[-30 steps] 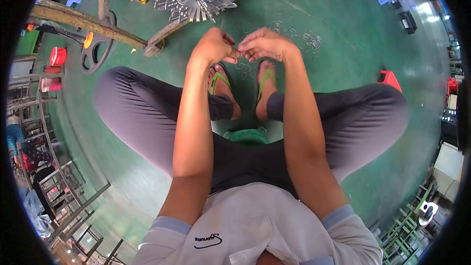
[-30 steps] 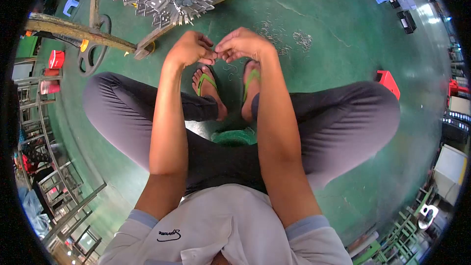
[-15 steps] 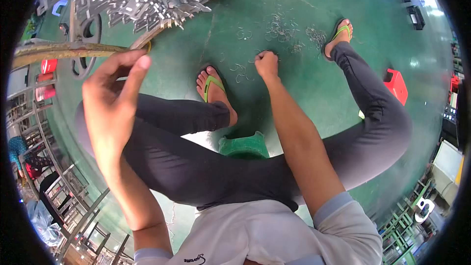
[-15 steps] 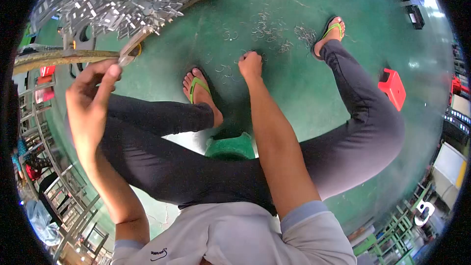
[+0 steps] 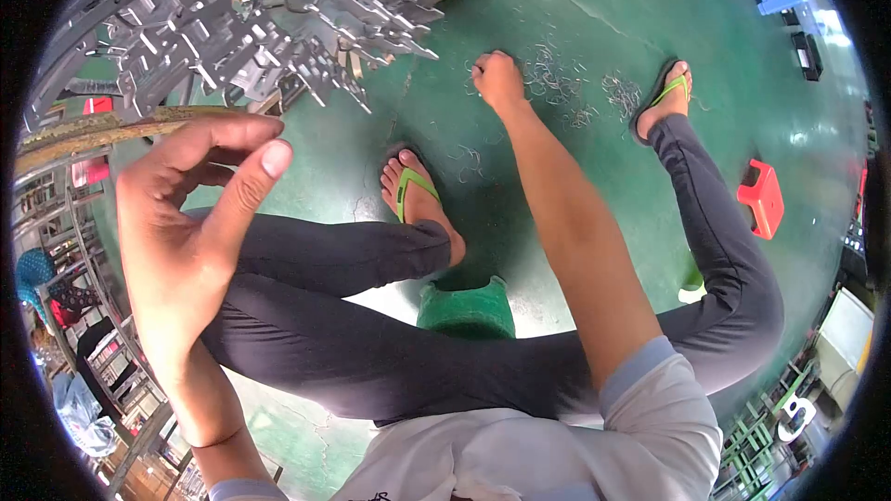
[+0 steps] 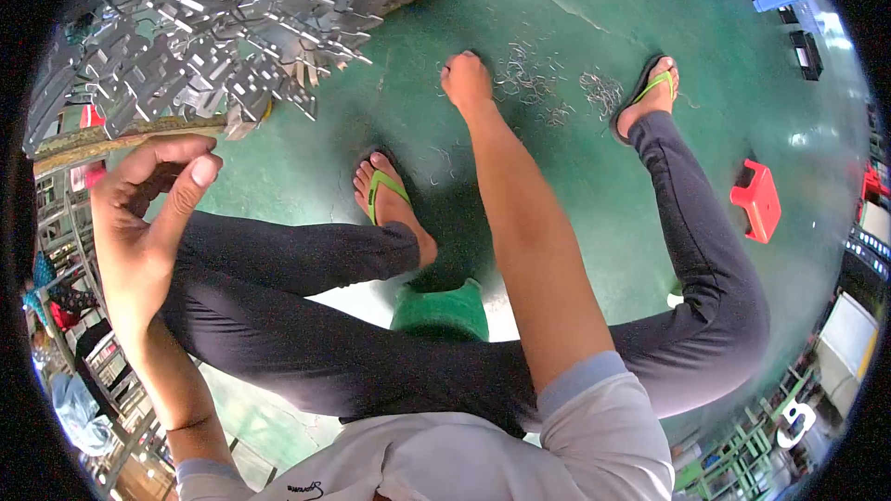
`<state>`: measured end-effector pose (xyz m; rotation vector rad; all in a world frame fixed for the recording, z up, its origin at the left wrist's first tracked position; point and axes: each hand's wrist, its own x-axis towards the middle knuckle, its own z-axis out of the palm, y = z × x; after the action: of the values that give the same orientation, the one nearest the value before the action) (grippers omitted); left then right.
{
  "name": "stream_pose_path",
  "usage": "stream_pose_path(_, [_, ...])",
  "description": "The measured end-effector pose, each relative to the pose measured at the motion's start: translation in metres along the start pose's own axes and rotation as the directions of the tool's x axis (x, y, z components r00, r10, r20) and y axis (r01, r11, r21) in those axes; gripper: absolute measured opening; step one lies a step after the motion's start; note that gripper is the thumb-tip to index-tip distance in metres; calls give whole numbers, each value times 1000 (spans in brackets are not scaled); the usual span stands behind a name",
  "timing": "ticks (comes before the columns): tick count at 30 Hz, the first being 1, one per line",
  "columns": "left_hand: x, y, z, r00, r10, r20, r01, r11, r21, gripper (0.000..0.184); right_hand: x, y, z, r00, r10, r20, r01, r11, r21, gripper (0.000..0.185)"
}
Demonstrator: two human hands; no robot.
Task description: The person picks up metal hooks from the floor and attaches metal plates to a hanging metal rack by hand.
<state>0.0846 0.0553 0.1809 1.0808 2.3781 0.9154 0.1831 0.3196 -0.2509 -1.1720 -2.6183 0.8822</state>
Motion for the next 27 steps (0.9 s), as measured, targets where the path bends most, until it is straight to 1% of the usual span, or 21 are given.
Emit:
stream_pose_path(1, [0,0,1,1000,-2,3,2,1000,14,16,5,-1,2,996,-93,16,94,995,-43,21])
stream_pose_path(4, [-1,-3,12,999,-47,-27,48,998,39,19,19,-17,11,984,-114,138,143,963,-228,23])
stream_pose_path(7, [-4,-12,34,987,-105,-118,121,983,136,24,22,-32,2,981,29,192,19,970,-244,28])
stream_pose_path(8, [-3,-20,45,977,-130,-171,146,986,85,24,19,-40,-2,984,96,151,-76,988,-136,28])
stream_pose_path(10, [0,-38,72,960,-136,-245,179,970,166,29,6,-56,-19,964,248,101,-257,963,84,29])
stream_pose_path(11, [3,-41,86,958,-189,-216,224,962,154,36,-5,-69,-33,967,253,9,-248,940,234,31])
stream_pose_path(12, [8,-41,99,953,-241,-182,268,953,144,43,-18,-83,-50,962,268,-60,-228,901,370,29])
stream_pose_path(14, [20,-33,119,926,-293,-237,325,939,109,52,-50,-110,-77,924,339,-178,-164,770,617,25])
stream_pose_path(16, [31,-36,138,900,-304,-313,343,936,77,52,-75,-126,-83,923,349,-164,-67,564,823,23])
stream_pose_path(17, [35,-51,149,904,-202,-378,264,957,119,40,-86,-135,-85,922,353,-161,-11,438,899,22])
stream_pose_path(20, [41,-66,152,899,-223,-376,270,960,77,34,-108,-150,-74,949,205,-239,132,427,894,23])
stream_pose_path(21, [40,-73,153,890,-185,-416,229,972,58,28,-114,-155,-75,954,143,-263,176,440,880,25])
stream_pose_path(22, [38,-73,151,897,-225,-380,257,966,35,28,-117,-162,-77,934,93,-345,260,484,835,25])
stream_pose_path(24, [33,-72,144,901,-302,-310,316,949,-6,27,-119,-175,-80,926,90,-368,296,435,850,24])
stream_pose_path(27, [29,-77,141,899,-343,-273,347,937,-34,27,-125,-186,-83,879,66,-472,378,508,774,21])
